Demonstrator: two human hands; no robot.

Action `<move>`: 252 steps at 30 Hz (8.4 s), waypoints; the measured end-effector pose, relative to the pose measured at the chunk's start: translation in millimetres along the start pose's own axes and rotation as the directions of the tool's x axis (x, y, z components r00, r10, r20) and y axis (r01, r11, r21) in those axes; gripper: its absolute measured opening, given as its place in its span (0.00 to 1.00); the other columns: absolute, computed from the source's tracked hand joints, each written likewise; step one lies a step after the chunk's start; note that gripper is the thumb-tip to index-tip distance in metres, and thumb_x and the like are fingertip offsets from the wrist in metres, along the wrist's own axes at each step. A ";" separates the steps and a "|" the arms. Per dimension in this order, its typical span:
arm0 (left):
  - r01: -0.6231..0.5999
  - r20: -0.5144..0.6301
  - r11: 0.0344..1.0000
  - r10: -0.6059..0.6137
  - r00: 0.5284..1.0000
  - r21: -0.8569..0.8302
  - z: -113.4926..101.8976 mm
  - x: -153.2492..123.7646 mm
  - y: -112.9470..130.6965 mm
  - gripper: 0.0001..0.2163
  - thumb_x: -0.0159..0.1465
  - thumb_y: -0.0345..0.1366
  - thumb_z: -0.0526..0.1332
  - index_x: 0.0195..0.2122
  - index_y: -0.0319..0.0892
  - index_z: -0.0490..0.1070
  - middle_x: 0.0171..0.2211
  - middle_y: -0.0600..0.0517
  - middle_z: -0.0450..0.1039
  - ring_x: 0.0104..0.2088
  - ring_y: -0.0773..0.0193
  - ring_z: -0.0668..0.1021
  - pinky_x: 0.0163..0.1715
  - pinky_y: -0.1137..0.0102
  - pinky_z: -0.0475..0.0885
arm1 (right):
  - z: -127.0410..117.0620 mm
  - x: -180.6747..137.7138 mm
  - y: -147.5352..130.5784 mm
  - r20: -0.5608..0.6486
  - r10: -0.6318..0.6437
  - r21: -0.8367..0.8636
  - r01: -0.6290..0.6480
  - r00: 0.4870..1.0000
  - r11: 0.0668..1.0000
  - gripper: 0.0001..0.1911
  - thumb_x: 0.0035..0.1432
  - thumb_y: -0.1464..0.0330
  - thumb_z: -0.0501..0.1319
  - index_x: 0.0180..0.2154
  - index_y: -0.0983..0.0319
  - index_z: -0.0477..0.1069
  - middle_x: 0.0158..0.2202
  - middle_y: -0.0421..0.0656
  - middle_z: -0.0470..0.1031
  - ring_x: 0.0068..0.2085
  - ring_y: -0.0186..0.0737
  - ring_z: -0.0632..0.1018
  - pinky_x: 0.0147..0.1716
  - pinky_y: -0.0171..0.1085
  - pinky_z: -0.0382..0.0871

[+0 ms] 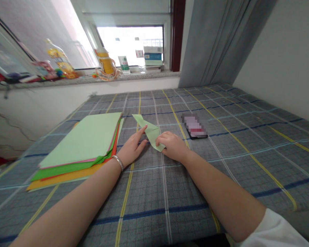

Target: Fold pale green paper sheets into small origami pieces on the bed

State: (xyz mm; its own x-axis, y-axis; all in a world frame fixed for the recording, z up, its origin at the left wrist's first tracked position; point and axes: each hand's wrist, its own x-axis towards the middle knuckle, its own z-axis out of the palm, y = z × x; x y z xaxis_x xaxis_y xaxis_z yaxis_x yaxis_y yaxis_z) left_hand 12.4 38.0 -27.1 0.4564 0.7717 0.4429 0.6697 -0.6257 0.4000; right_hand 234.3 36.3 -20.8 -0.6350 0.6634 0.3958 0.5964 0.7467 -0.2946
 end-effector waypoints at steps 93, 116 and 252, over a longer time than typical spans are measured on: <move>-0.401 0.330 0.915 0.366 0.870 0.040 -6.6 -1.5 9.7 0.09 0.66 0.34 0.55 0.41 0.45 0.74 0.42 0.50 0.71 0.45 0.63 0.73 0.50 0.65 0.68 | 19.7 -3.0 2.3 0.118 0.358 -0.146 -0.341 0.926 0.929 0.23 0.55 0.58 0.57 0.50 0.61 0.63 0.64 0.52 0.52 0.65 0.49 0.52 0.62 0.50 0.43; -0.388 0.394 0.920 0.337 0.855 0.056 -13.6 1.6 14.7 0.06 0.65 0.33 0.56 0.34 0.43 0.72 0.43 0.50 0.69 0.44 0.63 0.72 0.47 0.68 0.68 | 18.3 2.4 11.3 0.151 0.503 -0.044 -0.503 0.851 0.863 0.39 0.43 0.65 0.60 0.58 0.64 0.54 0.66 0.55 0.43 0.67 0.57 0.43 0.62 0.53 0.36; 0.163 0.062 0.942 -0.188 0.980 0.292 -9.9 -1.3 -2.8 0.22 0.61 0.30 0.53 0.57 0.46 0.65 0.33 0.50 0.77 0.34 0.59 0.76 0.38 0.67 0.69 | -9.9 -4.6 2.3 -0.130 0.401 -0.305 -0.421 0.907 0.854 0.04 0.51 0.71 0.59 0.26 0.58 0.65 0.29 0.38 0.73 0.34 0.38 0.72 0.25 0.35 0.53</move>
State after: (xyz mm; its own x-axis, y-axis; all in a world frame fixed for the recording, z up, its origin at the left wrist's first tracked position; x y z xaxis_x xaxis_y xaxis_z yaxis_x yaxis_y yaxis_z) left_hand 4.1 37.6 -20.9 0.3572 0.8813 0.3094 0.8766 -0.4307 0.2147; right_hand 243.4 34.5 -14.7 -0.2735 0.8945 0.3537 0.9266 0.3437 -0.1526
